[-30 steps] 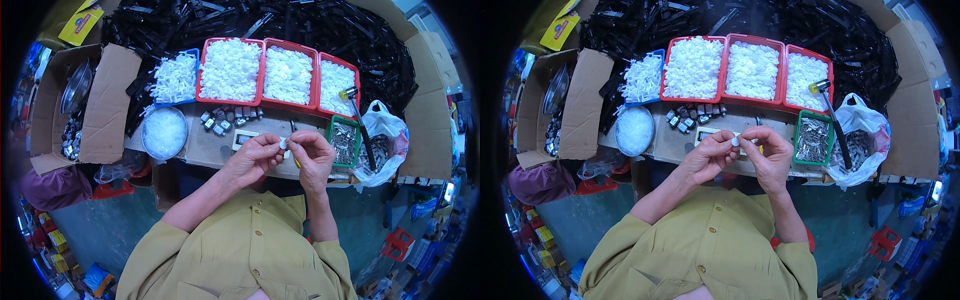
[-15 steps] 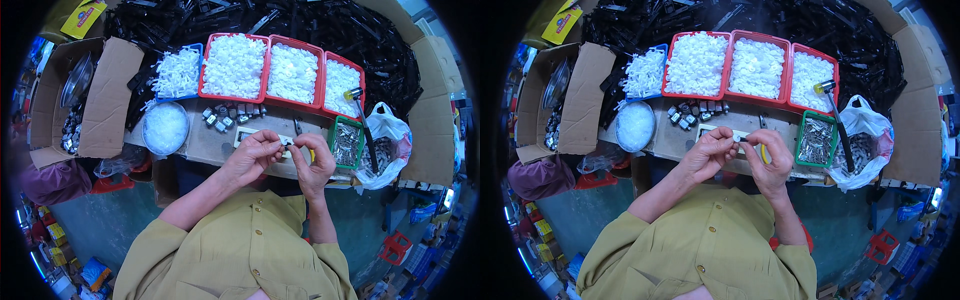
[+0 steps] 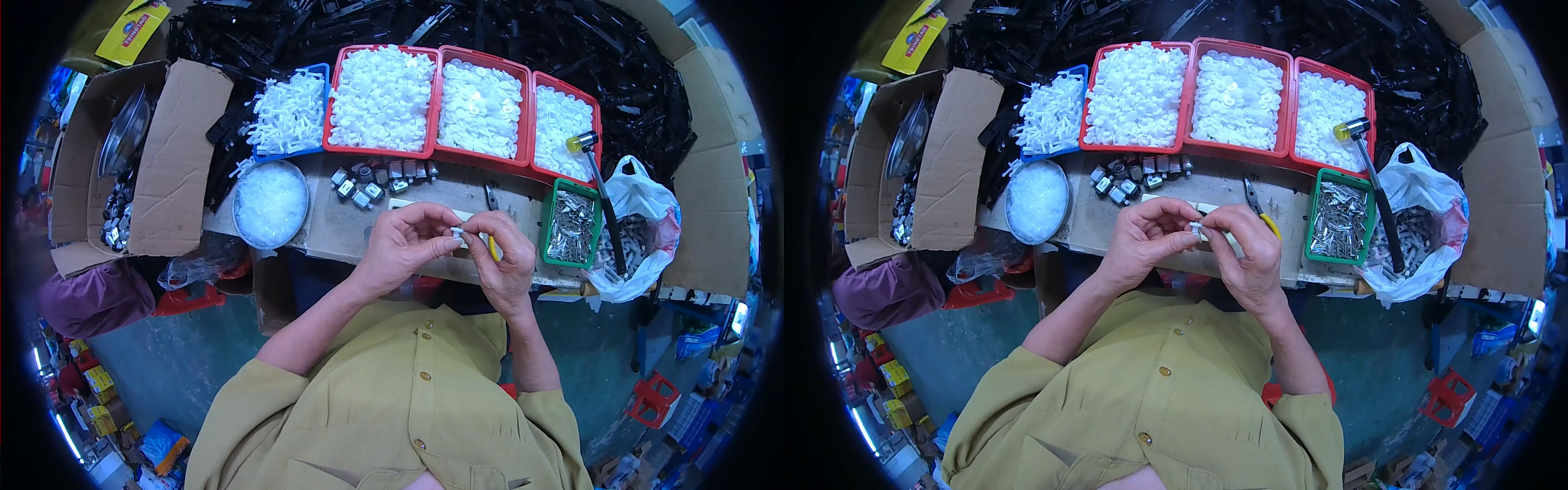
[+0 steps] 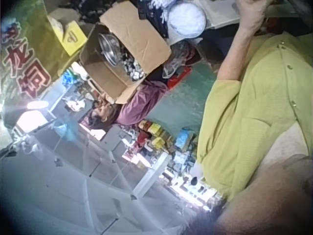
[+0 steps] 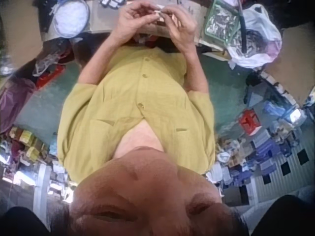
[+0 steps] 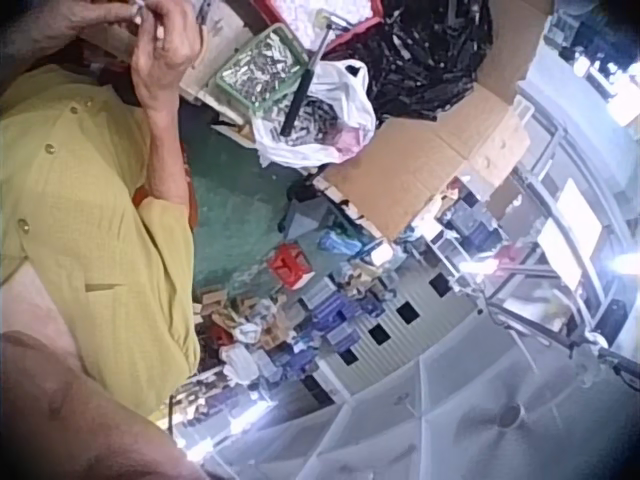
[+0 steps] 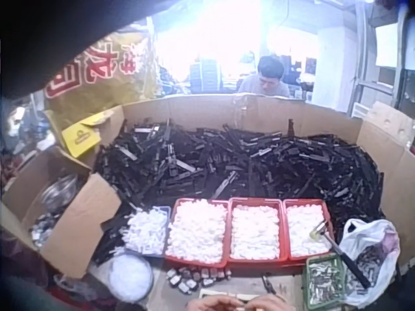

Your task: The person assembles small metal lock bodies by inserting white plastic components and metal pins into a wooden jig. They use pliers to manipulate the pins and a hammer to secure the parts. The process is repeated for multiple units, with finished items placed on the table.

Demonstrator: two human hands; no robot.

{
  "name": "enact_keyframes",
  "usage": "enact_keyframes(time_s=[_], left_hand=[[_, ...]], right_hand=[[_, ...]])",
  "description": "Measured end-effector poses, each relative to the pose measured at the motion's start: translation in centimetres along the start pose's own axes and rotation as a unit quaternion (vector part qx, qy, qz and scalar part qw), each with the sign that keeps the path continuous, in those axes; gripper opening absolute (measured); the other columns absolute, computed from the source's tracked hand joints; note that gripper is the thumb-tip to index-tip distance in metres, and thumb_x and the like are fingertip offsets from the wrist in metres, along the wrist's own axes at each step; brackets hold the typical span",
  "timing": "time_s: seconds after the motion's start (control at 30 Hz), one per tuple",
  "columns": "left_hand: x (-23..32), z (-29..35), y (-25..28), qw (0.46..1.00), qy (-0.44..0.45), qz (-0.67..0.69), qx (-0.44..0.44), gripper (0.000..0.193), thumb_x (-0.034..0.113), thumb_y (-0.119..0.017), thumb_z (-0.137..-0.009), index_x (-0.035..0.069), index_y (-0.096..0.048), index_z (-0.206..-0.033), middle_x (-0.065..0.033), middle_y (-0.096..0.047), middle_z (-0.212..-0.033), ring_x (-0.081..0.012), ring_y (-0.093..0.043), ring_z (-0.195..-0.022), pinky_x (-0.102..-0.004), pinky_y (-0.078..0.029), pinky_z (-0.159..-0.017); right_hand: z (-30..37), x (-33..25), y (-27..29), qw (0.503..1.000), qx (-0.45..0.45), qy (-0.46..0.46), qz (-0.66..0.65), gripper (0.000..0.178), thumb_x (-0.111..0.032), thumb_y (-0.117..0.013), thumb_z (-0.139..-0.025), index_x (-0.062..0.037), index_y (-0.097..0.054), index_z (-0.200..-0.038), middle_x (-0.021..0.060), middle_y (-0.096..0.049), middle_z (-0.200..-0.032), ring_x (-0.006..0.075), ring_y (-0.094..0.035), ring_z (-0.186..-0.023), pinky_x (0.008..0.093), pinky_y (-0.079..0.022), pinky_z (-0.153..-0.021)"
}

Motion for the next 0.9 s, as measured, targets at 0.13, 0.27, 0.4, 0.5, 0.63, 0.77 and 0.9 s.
enact_keyframes(time_s=[0.13,0.27,0.4,0.5,0.63,0.77,0.9], left_hand=[[0.7,0.4,0.9,0.995,-0.030,-0.096,0.017,0.032,0.000,-0.075,-0.088,-0.001,-0.065,-0.119,-0.0068,-0.069,-0.106,-0.0122,-0.067,-0.094,-0.0257,-0.055,-0.081],[5.1,1.5,1.3,0.895,-0.188,-0.396,0.078,0.042,0.005,-0.083,-0.076,0.003,-0.070,-0.116,-0.0090,-0.067,-0.098,-0.0210,-0.064,-0.086,-0.0326,-0.051,-0.074],[5.4,2.7,1.9,0.782,-0.302,-0.540,0.078,0.036,0.007,-0.084,-0.073,0.004,-0.072,-0.107,-0.0093,-0.064,-0.096,-0.0272,-0.062,-0.090,-0.0370,-0.051,-0.078],[4.6,3.0,1.6,0.755,-0.321,-0.570,0.048,0.034,0.007,-0.083,-0.071,0.004,-0.072,-0.103,-0.0096,-0.063,-0.097,-0.0291,-0.061,-0.093,-0.0393,-0.051,-0.079],[4.0,3.0,1.4,0.741,-0.326,-0.585,0.035,0.031,0.005,-0.082,-0.072,0.004,-0.072,-0.101,-0.0098,-0.062,-0.100,-0.0286,-0.060,-0.094,-0.0398,-0.052,-0.079],[4.0,2.9,1.4,0.735,-0.320,-0.596,0.029,0.027,0.005,-0.081,-0.073,0.003,-0.072,-0.099,-0.0096,-0.062,-0.100,-0.0281,-0.060,-0.094,-0.0394,-0.052,-0.079],[4.0,2.7,1.3,0.737,-0.312,-0.598,0.029,0.026,0.004,-0.081,-0.073,0.003,-0.073,-0.098,-0.0096,-0.061,-0.099,-0.0277,-0.059,-0.094,-0.0390,-0.051,-0.079]], right_hand=[[-0.4,0.3,-1.0,1.000,-0.012,0.019,0.008,0.014,0.007,-0.070,-0.082,0.0006,-0.067,-0.094,0.0125,-0.067,-0.087,0.0283,-0.067,-0.080,0.0358,-0.051,-0.071],[-0.6,1.0,-2.2,0.996,-0.024,0.038,0.071,0.014,0.002,-0.073,-0.081,-0.0020,-0.067,-0.093,0.0103,-0.066,-0.091,0.0284,-0.066,-0.083,0.0376,-0.049,-0.071],[-0.5,2.0,-3.7,0.987,-0.050,0.058,0.138,0.015,-0.002,-0.074,-0.079,-0.0044,-0.067,-0.092,0.0075,-0.064,-0.096,0.0268,-0.064,-0.087,0.0391,-0.046,-0.072],[-0.5,2.6,-4.5,0.985,-0.055,0.070,0.149,0.016,-0.003,-0.075,-0.078,-0.0051,-0.067,-0.091,0.0066,-0.064,-0.097,0.0265,-0.063,-0.089,0.0394,-0.045,-0.072],[-0.7,2.6,-5.1,0.986,-0.052,0.077,0.138,0.016,-0.005,-0.075,-0.078,-0.0060,-0.067,-0.091,0.0056,-0.063,-0.097,0.0260,-0.062,-0.091,0.0392,-0.044,-0.074],[-0.8,2.8,-5.9,0.984,-0.071,0.069,0.151,0.016,-0.006,-0.075,-0.078,-0.0069,-0.066,-0.092,0.0047,-0.062,-0.100,0.0248,-0.061,-0.096,0.0391,-0.043,-0.078],[-0.6,3.2,-5.6,0.985,-0.074,0.060,0.143,0.016,-0.005,-0.074,-0.079,-0.0073,-0.066,-0.093,0.0044,-0.062,-0.101,0.0245,-0.061,-0.098,0.0390,-0.043,-0.079]])
Point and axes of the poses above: each hand's wrist, its own z-axis away from the middle knuckle, its own y-axis out of the back of the hand, x = y × z, the point moved 9 cm from there along -z, towards the middle knuckle
